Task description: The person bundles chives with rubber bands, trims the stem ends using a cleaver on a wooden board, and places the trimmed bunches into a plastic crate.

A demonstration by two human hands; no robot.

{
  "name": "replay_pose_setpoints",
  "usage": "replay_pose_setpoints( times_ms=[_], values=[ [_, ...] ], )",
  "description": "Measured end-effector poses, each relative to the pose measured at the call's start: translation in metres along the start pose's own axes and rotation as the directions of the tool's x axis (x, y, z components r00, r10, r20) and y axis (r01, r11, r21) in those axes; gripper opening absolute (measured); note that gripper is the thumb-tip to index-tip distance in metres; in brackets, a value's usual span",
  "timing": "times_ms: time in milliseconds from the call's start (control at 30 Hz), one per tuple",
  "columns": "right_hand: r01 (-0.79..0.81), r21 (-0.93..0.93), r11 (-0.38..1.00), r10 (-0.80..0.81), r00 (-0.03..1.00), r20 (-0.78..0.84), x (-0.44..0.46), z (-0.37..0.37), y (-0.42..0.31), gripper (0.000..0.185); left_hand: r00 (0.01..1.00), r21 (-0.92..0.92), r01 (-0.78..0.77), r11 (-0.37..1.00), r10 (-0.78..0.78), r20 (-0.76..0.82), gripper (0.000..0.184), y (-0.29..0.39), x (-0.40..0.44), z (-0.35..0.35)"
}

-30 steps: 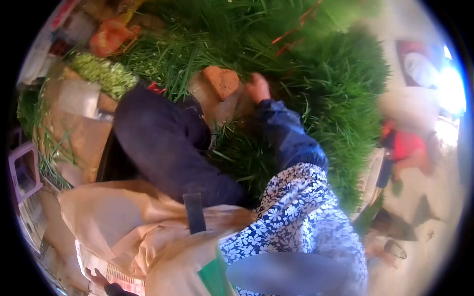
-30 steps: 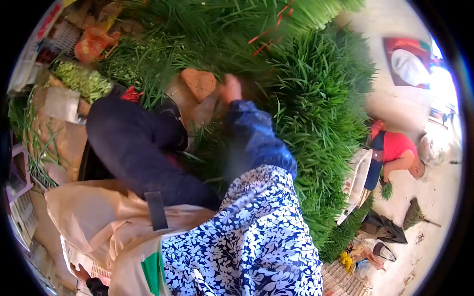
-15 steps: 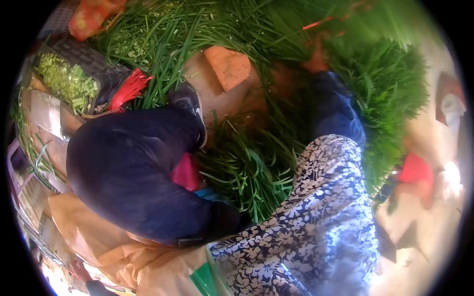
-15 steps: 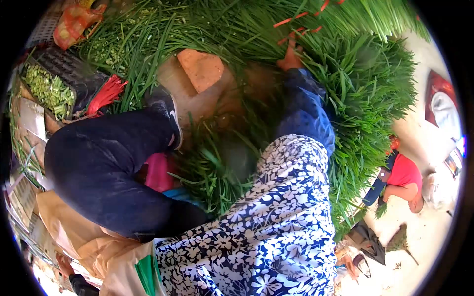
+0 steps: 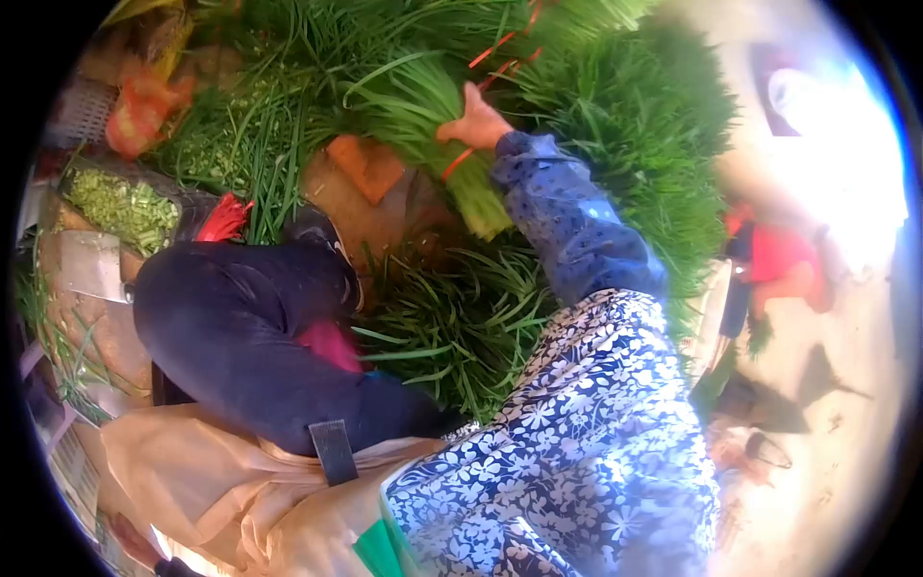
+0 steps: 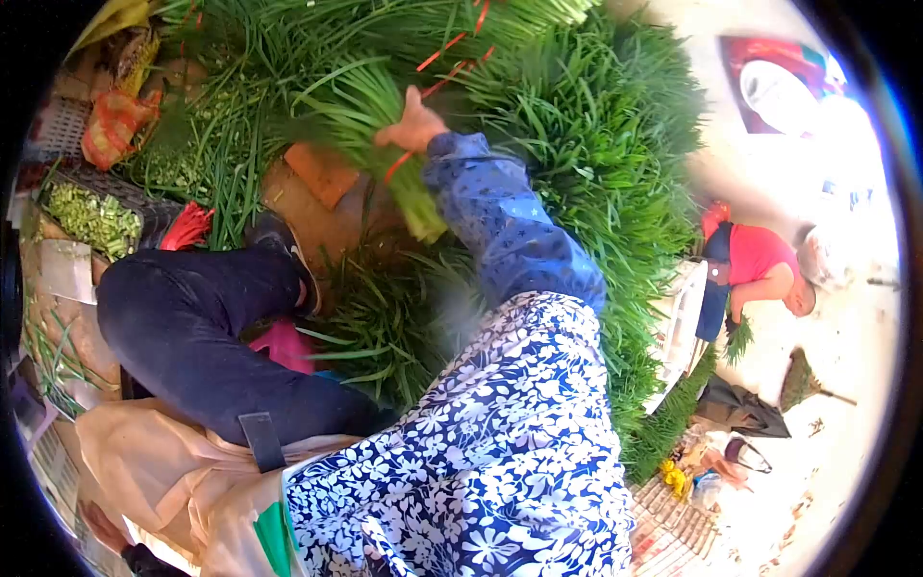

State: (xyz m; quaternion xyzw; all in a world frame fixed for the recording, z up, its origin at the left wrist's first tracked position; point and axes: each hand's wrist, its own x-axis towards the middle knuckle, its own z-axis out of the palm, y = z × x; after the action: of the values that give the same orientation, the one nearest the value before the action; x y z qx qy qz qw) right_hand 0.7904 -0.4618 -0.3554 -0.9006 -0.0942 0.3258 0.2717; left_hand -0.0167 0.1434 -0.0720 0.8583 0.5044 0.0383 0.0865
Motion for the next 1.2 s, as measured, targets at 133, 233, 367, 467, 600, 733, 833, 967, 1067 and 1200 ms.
replay_pose_setpoints(
  times_ms=[133,233,367,467,600,733,833,967,1067,1200],
  values=[
    [-0.241,0.716,0.655,0.024,0.954,0.299,-0.088,-0.012,-0.080,0.056,0.994,-0.266,-0.092,0.959,0.071,-0.088,0.056,0.132,0.066,0.059],
    [-0.210,0.854,0.476,-0.144,0.940,0.311,-0.152,-0.027,-0.144,0.040,0.819,-0.268,-0.570,0.776,0.515,-0.252,0.069,0.286,0.063,0.082],
    [-0.315,0.928,0.197,-0.274,0.892,0.361,-0.169,-0.019,-0.238,0.021,0.430,0.064,-0.881,0.468,0.851,-0.301,0.078,0.417,0.075,0.074],
    [-0.224,0.966,0.128,-0.493,0.831,0.257,-0.186,0.013,-0.338,0.017,0.051,0.300,-0.941,0.157,0.942,-0.333,0.073,0.485,0.090,0.055],
    [-0.299,0.954,-0.027,-0.823,0.548,0.149,-0.213,0.092,-0.459,0.023,0.208,0.321,-0.913,0.254,0.963,-0.170,0.047,0.468,0.092,-0.021],
    [0.549,0.697,0.461,-0.887,0.300,0.351,-0.179,0.209,-0.530,0.031,0.239,0.434,-0.866,0.248,0.968,-0.075,0.043,0.406,0.070,-0.096],
    [0.901,-0.254,0.351,-0.888,0.406,0.213,-0.119,0.209,-0.510,0.033,0.461,0.392,-0.791,0.470,0.879,-0.123,0.068,0.380,0.084,-0.090],
    [0.805,-0.354,0.476,-0.822,0.551,0.148,-0.088,0.160,-0.458,0.042,0.799,0.056,-0.595,0.802,0.597,-0.068,0.089,0.357,0.156,0.002],
    [0.825,-0.457,0.334,-0.887,0.439,0.144,-0.153,0.208,-0.399,0.047,0.870,0.068,-0.461,0.885,0.436,0.229,0.107,0.309,0.120,0.101],
    [0.691,-0.503,0.520,-0.714,0.674,0.188,-0.121,0.225,-0.378,0.051,0.871,-0.104,-0.484,0.869,0.490,0.037,0.118,0.304,0.142,0.154]
  ],
)
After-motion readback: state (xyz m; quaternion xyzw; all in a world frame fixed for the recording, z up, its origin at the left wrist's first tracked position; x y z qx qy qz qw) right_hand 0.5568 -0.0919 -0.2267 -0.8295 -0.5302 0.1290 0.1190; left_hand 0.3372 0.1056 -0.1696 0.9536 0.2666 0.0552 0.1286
